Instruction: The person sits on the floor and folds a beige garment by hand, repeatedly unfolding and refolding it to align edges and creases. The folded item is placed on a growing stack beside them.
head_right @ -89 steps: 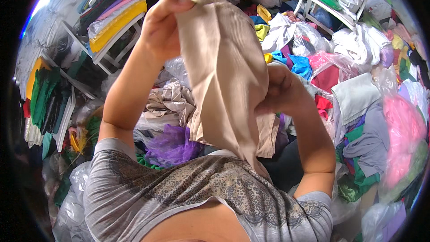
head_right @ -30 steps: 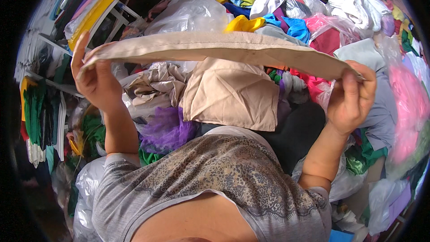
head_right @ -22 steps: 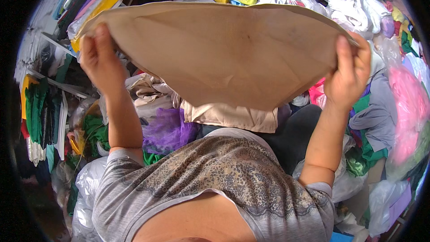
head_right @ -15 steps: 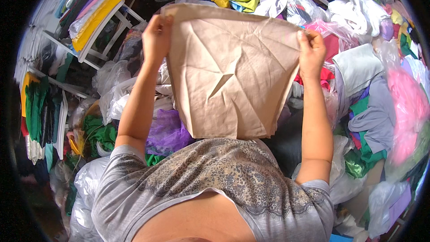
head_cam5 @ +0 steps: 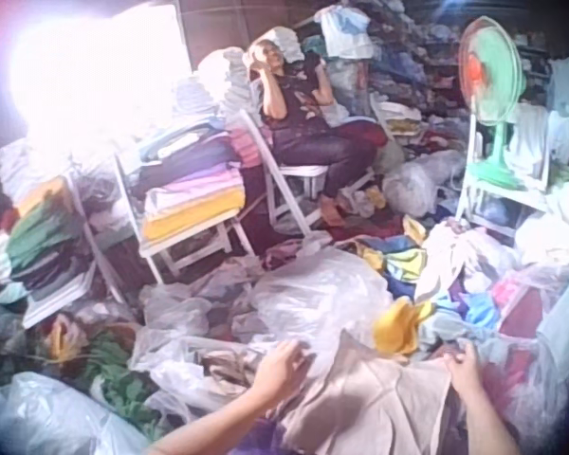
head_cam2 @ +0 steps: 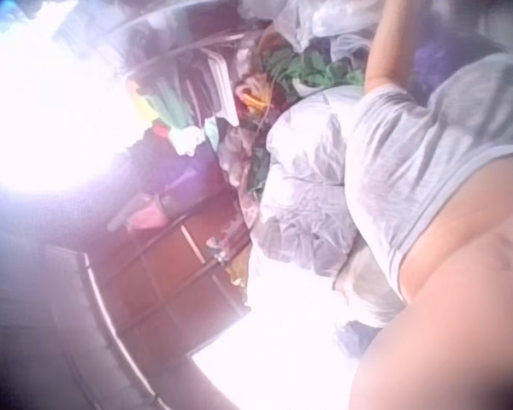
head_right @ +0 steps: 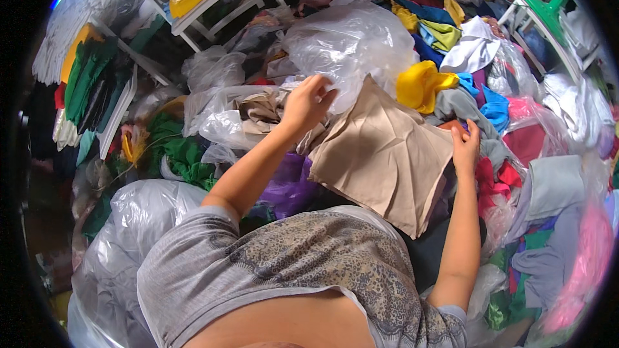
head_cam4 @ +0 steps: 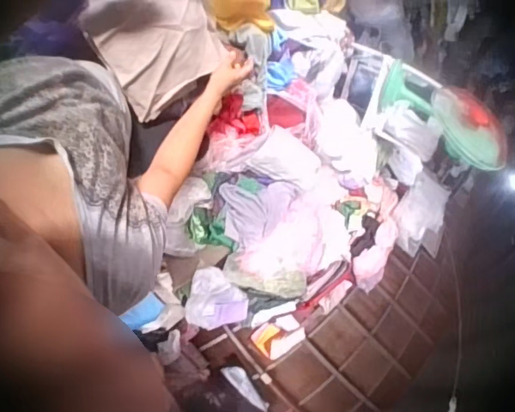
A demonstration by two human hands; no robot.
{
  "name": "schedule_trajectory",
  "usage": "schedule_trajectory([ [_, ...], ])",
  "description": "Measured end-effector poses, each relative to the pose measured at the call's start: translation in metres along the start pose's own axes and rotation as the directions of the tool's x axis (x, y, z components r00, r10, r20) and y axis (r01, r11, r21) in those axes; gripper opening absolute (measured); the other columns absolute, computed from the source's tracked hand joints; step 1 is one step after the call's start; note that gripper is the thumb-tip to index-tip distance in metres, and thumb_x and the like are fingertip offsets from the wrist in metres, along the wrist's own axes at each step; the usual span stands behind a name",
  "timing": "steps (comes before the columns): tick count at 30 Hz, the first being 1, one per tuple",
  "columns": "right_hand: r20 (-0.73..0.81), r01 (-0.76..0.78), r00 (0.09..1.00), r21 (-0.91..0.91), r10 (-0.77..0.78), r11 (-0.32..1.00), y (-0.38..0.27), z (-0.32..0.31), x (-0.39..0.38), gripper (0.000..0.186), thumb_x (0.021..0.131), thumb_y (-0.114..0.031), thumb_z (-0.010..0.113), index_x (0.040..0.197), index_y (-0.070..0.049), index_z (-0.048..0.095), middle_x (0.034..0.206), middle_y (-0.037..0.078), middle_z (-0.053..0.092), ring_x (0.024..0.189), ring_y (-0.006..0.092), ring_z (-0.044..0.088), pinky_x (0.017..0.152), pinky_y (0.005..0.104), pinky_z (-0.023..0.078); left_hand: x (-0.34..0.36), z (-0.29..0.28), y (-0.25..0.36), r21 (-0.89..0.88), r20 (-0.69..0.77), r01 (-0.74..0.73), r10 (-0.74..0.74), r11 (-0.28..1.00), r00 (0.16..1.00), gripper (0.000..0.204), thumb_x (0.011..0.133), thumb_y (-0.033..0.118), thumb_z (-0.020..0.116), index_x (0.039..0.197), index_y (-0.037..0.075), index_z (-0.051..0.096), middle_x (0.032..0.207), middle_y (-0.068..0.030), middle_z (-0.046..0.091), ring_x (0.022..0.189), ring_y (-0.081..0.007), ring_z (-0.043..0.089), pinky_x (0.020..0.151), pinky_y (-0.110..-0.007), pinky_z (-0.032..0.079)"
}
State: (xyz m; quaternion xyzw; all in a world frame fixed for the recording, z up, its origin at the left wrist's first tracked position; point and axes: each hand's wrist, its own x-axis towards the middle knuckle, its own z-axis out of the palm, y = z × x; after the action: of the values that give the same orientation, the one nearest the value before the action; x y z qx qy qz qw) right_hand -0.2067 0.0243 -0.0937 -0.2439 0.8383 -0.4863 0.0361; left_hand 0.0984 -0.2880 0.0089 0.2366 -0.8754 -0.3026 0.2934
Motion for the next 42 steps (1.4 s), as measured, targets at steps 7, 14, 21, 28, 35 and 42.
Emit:
schedule_trajectory([
  [7,0.030,-0.032,0.999,0.029,0.032,0.999,0.000,-0.017,-0.012,0.052,0.092,-0.020,0.070,0.136,-0.001,0.052,0.138,0.018,0.054,0.113,0.0262,0.060,0.095,0.0353,0.049,-0.029,-0.103,-0.065,0.703,-0.078,0.092,-0.052,0.705,0.996,0.034,0.080,0.007,0.064,0.114,0.014,0.065,0.115,-0.0106,0.065,0.101,-0.0341,0.065,0.086,-0.043,0.051],
  [14,0.032,-0.038,0.999,0.195,0.032,0.980,-0.014,-0.037,-0.024,0.052,0.093,-0.016,0.069,0.139,-0.001,0.050,0.136,0.015,0.054,0.107,0.0205,0.062,0.093,0.0309,0.049,0.004,-0.136,-0.058,0.391,-0.090,0.306,-0.295,0.868,0.951,0.021,0.091,0.013,0.057,0.110,0.007,0.062,0.085,-0.0175,0.068,0.082,-0.0365,0.067,0.076,-0.044,0.052],
  [21,-0.015,0.093,0.996,0.207,-0.092,0.974,-0.108,-0.048,-0.017,0.046,0.090,-0.012,0.071,0.132,-0.001,0.055,0.129,0.010,0.058,0.101,0.0178,0.062,0.086,0.0312,0.052,0.080,-0.181,0.056,0.108,-0.254,-0.135,0.158,0.985,0.954,0.016,0.095,0.015,0.062,0.104,0.002,0.059,0.084,-0.0114,0.064,0.077,-0.0178,0.060,0.072,-0.031,0.048],
  [28,0.132,0.480,0.802,0.438,-0.583,0.760,-0.289,-0.049,-0.021,0.066,0.081,-0.022,0.081,0.139,-0.009,0.052,0.113,0.007,0.065,0.097,0.0139,0.060,0.083,0.0272,0.047,0.124,-0.150,0.182,-0.356,0.521,-0.250,0.414,0.900,0.747,0.015,0.098,0.012,0.062,0.103,-0.002,0.063,0.089,0.0025,0.060,0.087,-0.0043,0.053,0.079,-0.023,0.045],
  [35,0.353,0.428,0.725,0.442,-0.592,0.788,-0.340,-0.069,-0.007,0.037,0.086,-0.016,0.076,0.119,-0.004,0.064,0.102,-0.001,0.066,0.094,0.0096,0.060,0.085,0.0290,0.047,0.135,-0.139,0.224,-0.219,0.630,-0.387,0.433,0.896,0.645,0.022,0.097,0.020,0.065,0.106,-0.001,0.065,0.087,-0.0012,0.064,0.083,-0.0056,0.055,0.077,-0.024,0.046],
  [42,0.298,0.399,0.827,0.284,-0.476,0.872,-0.291,-0.104,0.025,0.017,0.095,-0.015,0.067,0.104,0.000,0.070,0.092,-0.002,0.069,0.087,0.0058,0.059,0.082,0.0239,0.047,0.152,-0.131,0.178,-0.005,0.551,-0.406,0.342,0.914,0.762,0.023,0.085,0.016,0.066,0.102,0.001,0.067,0.082,-0.0100,0.066,0.077,-0.0200,0.062,0.073,-0.033,0.050],
])
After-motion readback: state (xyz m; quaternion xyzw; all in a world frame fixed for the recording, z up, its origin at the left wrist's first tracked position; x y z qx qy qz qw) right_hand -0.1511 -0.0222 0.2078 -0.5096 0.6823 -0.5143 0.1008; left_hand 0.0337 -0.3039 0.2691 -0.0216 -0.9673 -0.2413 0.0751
